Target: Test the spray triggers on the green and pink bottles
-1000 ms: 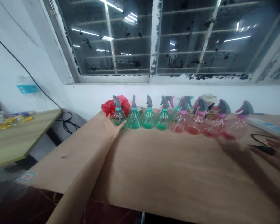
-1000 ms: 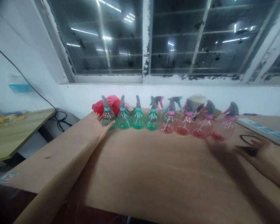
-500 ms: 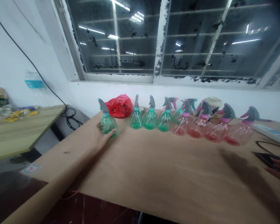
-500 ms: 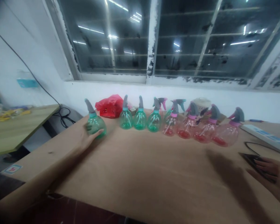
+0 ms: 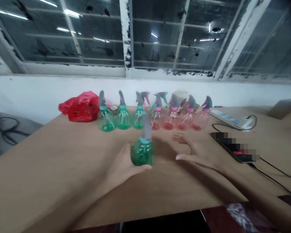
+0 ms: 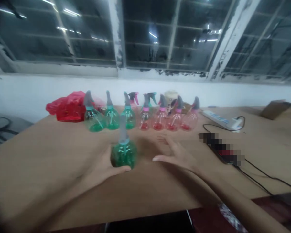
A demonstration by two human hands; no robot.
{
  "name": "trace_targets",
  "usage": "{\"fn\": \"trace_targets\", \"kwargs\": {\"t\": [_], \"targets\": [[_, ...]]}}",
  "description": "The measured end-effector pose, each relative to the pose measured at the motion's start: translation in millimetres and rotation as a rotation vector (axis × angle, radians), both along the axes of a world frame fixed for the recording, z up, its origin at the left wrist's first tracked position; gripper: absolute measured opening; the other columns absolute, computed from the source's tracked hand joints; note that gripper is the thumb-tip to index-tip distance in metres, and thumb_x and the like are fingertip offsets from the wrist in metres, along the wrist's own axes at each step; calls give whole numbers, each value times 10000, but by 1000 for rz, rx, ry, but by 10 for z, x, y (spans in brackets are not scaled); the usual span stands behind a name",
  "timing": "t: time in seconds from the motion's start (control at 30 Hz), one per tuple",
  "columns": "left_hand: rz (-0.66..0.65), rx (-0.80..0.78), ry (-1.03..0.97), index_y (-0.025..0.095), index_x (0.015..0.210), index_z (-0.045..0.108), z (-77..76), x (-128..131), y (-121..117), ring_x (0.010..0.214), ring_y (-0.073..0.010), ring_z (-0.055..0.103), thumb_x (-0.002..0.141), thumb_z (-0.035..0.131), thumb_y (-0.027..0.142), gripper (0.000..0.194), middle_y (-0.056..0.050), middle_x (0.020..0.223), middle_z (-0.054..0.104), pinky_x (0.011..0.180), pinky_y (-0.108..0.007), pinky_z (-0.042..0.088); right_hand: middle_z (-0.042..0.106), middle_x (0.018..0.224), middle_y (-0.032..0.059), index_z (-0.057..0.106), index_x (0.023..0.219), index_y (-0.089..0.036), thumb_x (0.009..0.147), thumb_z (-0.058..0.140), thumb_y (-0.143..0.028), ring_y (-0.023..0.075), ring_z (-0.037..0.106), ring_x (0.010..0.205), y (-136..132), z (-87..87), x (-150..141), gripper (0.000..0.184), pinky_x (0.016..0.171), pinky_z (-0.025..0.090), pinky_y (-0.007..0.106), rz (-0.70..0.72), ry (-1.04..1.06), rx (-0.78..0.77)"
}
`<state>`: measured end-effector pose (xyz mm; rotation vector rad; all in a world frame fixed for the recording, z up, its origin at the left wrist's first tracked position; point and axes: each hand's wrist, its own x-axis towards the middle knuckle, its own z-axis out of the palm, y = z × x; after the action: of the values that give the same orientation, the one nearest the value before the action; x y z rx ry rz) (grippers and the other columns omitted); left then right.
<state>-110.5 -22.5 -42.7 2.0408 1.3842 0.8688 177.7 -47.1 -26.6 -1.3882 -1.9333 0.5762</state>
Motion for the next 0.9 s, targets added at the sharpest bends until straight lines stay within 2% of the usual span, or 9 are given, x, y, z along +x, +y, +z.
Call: {"fn": "trace_targets", "kwargs": {"t": [0.07,0.13,0.2,0.3,0.43,0.53,0.6,0.77,0.9], "targets": [[-104,-30,55,195,1081,515,5,383,78,1029,-365,582,507,765,602,747,-114,1049,600,843,-521,487,478,1386,101,382,1343,-289,705,705,-506,315,455,1266,34,59,15,747,1036,347,584,63,94,27],[-185,-12,58,189,1112,508,-7,701,141,1046,-360,572,521,764,594,761,-120,1067,576,853,-510,484,431,1422,97,360,1350,-302,735,677,-517,309,421,1292,70,93,61,725,1039,339,589,103,208,58],[-224,-6,19,185,1146,491,-39,937,186,1057,-348,568,533,766,578,778,-122,1085,564,870,-496,481,460,1397,80,379,1330,-320,758,658,-509,303,425,1288,102,106,102,664,1039,348,575,104,304,69],[-227,-81,-33,194,1199,450,-105,1135,222,1034,-353,587,520,763,597,850,-124,1083,581,829,-483,501,539,1304,64,432,1274,-329,763,669,-473,300,479,1235,138,96,103,581,1010,398,537,46,398,60],[-196,-150,-29,193,1222,412,-172,1200,224,1042,-394,584,485,746,661,935,-153,1097,591,783,-501,510,583,1180,49,480,1173,-311,749,697,-430,273,558,1102,195,86,9,491,940,454,499,-38,433,129],[-152,-157,7,168,1229,378,-172,1198,199,1097,-418,544,482,748,666,971,-189,1140,567,829,-540,484,567,1148,51,450,1149,-297,713,727,-441,248,585,999,260,116,-73,537,860,497,463,-82,491,209],[-165,-120,-1,181,1239,367,-157,1196,183,1133,-406,523,498,766,628,953,-183,1180,551,877,-542,466,556,1125,48,442,1158,-300,688,744,-456,231,591,924,305,150,-116,579,796,514,435,-99,493,230],[-185,-71,-41,213,1245,380,-148,1174,188,1157,-385,507,540,757,614,895,-158,1214,530,920,-542,451,563,770,-15,529,1044,-271,706,719,-488,182,562,674,443,227,-214,445,667,492,388,-66,419,167],[-143,-97,-61,204,1254,374,-169,1151,225,1141,-377,514,565,741,618,884,-150,1176,538,917,-547,451,536,750,-25,537,941,-252,736,695,-465,156,519,648,591,226,-303,335,643,459,346,-34,422,218]]}}
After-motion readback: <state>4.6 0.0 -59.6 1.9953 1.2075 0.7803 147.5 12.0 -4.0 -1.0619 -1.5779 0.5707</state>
